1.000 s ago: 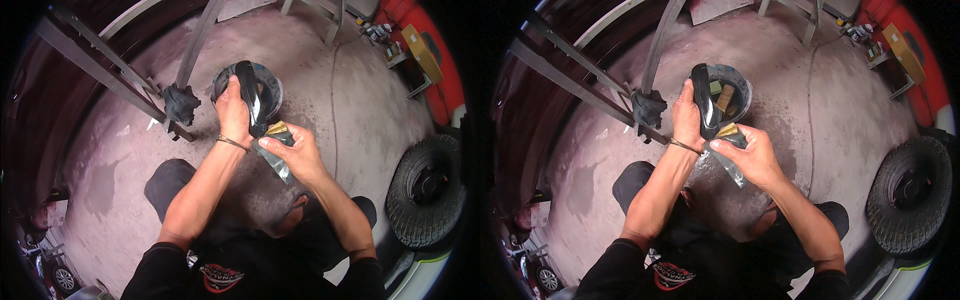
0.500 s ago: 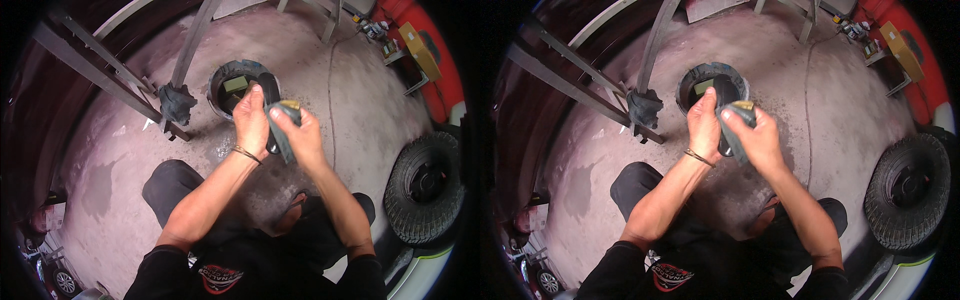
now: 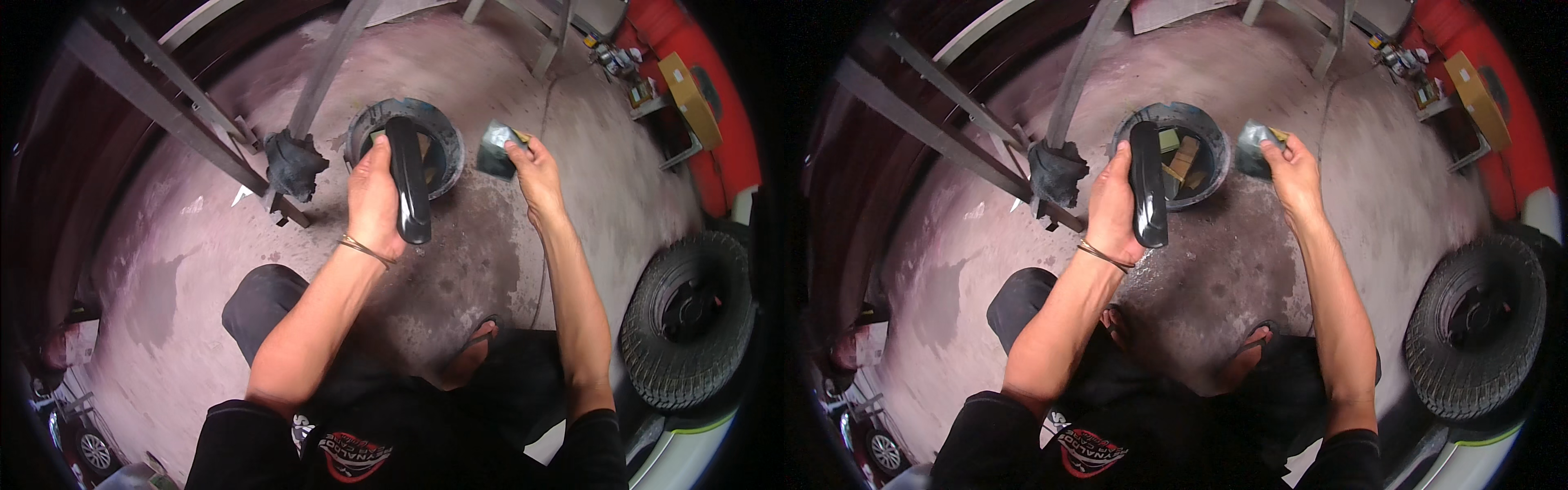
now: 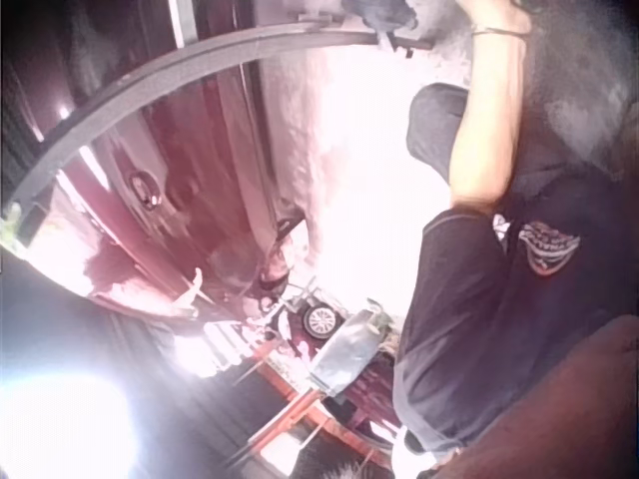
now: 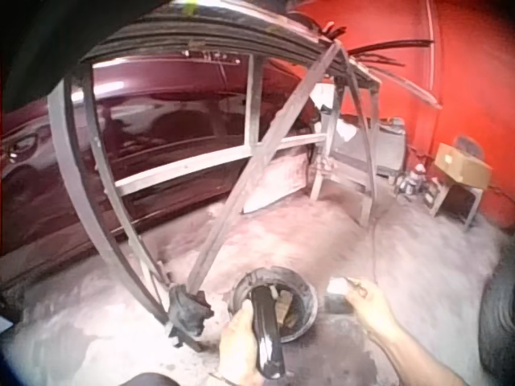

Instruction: The person sits on the floor and scrubs a black car door handle with a wet sponge, then wipes it with a cloth. They repeat this process, alternating between scrubbing and wiping, while occasionally dipping the sponge into a bucket of water.

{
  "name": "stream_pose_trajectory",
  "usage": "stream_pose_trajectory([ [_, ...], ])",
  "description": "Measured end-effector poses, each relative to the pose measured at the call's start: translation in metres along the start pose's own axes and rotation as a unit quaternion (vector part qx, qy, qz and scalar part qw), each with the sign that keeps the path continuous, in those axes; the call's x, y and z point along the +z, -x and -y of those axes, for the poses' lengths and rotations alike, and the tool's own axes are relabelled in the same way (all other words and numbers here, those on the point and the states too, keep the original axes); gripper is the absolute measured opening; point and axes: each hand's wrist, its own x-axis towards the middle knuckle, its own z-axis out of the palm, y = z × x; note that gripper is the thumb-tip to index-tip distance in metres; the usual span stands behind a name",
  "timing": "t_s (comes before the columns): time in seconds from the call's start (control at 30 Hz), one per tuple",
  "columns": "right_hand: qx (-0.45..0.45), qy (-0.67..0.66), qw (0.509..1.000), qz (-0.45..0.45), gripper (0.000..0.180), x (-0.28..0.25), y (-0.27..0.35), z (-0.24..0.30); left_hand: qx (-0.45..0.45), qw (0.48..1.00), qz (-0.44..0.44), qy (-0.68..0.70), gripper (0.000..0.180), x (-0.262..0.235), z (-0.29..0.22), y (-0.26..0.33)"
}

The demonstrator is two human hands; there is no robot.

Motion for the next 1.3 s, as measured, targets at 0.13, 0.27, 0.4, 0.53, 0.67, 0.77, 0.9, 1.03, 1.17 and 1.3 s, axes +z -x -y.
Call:
stream_pose_trajectory([
  [0.13,0.007,0.109,0.99,0.09,0.045,0.06,-0.042,-0.013,-0.041,0.997,0.021,0.062,0.05,-0.008,-0.021,0.01],
  [0.27,-0.073,0.419,0.884,0.193,0.044,0.123,-0.108,-0.106,-0.08,0.994,0.058,0.05,0.057,-0.023,-0.017,0.013],
  [0.4,0.019,0.531,0.82,0.216,0.046,0.186,-0.132,-0.178,-0.083,0.993,0.04,0.07,0.05,-0.029,-0.013,0.018],
  [0.53,0.028,0.542,0.804,0.244,0.051,0.206,-0.121,-0.19,-0.063,0.996,0.023,0.063,0.044,-0.037,-0.021,0.027],
  [0.67,0.079,0.416,0.868,0.259,0.056,0.177,-0.102,-0.145,-0.059,0.996,-0.008,0.067,0.035,-0.04,-0.022,0.018],
  [0.77,0.166,0.24,0.923,0.249,0.06,0.115,-0.075,-0.08,-0.045,0.996,0.002,0.082,0.037,-0.036,-0.004,0.001],
  [0.9,0.01,0.199,0.95,0.24,0.059,0.062,0.002,0.016,-0.083,0.995,-0.019,0.044,0.046,-0.026,0.035,-0.015],
  [1.03,-0.163,0.265,0.918,0.244,0.051,0.044,0.096,0.036,-0.106,0.994,0.002,0.006,0.064,-0.007,0.079,-0.013],
  [1.17,-0.188,0.275,0.905,0.266,0.055,0.023,0.142,-0.062,-0.048,0.971,-0.064,-0.227,0.093,-0.039,0.139,-0.021],
  [1.3,-0.121,0.236,0.939,0.221,0.072,-0.005,0.138,-0.049,-0.072,0.965,0.056,-0.246,0.097,0.007,0.096,0.039],
])
